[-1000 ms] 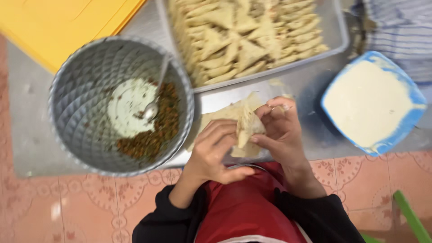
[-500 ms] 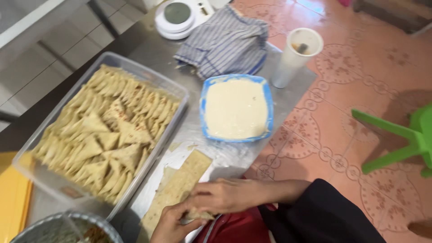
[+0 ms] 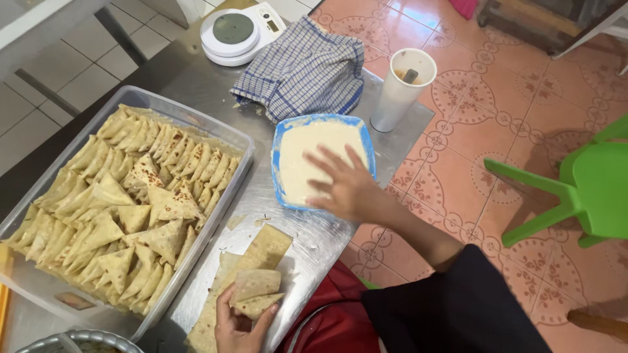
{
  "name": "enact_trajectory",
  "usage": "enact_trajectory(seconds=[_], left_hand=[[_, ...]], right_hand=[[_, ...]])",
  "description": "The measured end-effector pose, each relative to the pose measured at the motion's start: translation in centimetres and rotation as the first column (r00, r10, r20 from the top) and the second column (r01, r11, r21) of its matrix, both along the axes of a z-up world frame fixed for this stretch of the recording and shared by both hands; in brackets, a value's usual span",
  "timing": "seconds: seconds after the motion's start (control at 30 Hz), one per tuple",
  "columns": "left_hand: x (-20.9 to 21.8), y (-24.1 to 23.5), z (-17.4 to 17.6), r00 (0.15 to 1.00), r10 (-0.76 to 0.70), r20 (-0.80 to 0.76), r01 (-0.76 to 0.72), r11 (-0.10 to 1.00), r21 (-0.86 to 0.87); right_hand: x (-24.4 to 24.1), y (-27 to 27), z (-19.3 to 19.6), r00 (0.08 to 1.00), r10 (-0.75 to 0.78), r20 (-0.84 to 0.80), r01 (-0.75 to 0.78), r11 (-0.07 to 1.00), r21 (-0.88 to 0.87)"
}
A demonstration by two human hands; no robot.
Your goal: The person folds flatbread into a cone, fills it with a vegetable mixture from a bowl using a spoon, applies a white paste to the edges, and seals the pastry. The finished samosas are placed into a large tray.
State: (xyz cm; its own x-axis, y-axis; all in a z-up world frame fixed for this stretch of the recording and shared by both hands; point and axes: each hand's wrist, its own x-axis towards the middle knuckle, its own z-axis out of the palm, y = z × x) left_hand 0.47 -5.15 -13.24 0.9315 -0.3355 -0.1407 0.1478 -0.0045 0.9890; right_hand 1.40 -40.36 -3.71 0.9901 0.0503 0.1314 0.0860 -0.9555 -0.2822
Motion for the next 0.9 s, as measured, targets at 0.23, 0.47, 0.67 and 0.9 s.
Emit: enact_trajectory(seconds=[0.23, 0.47, 0.67, 0.9], left_hand=[[0.0, -1.1, 2.8, 0.929, 0.185, -0.320, 0.004, 0.860, 0.510], [0.0, -1.4, 3.3, 0.995, 0.069, -0.076, -0.076, 0.992, -0.096], [-0.2, -2.7, 3.6, 0.974, -0.016, -0.227, 0.002, 0.998, -0.059], [-1.3, -1.6, 3.8, 0.916, -0.125, -0.380, -0.025, 0.930, -0.366]], right_hand=[[-3.2, -0.3, -1.8, 1.000, -0.014, 0.011, 0.012, 0.989, 0.149], [-2.9, -0.5, -0.4, 0.904, -0.275, 0.328, 0.163, 0.929, 0.331], [0.1, 4.3, 2.9, 0.832, 0.367, 0.415, -0.550, 0.449, 0.705], [3.7, 13.4, 0.4, 0.722, 0.612, 0.323, -0.638, 0.408, 0.653]])
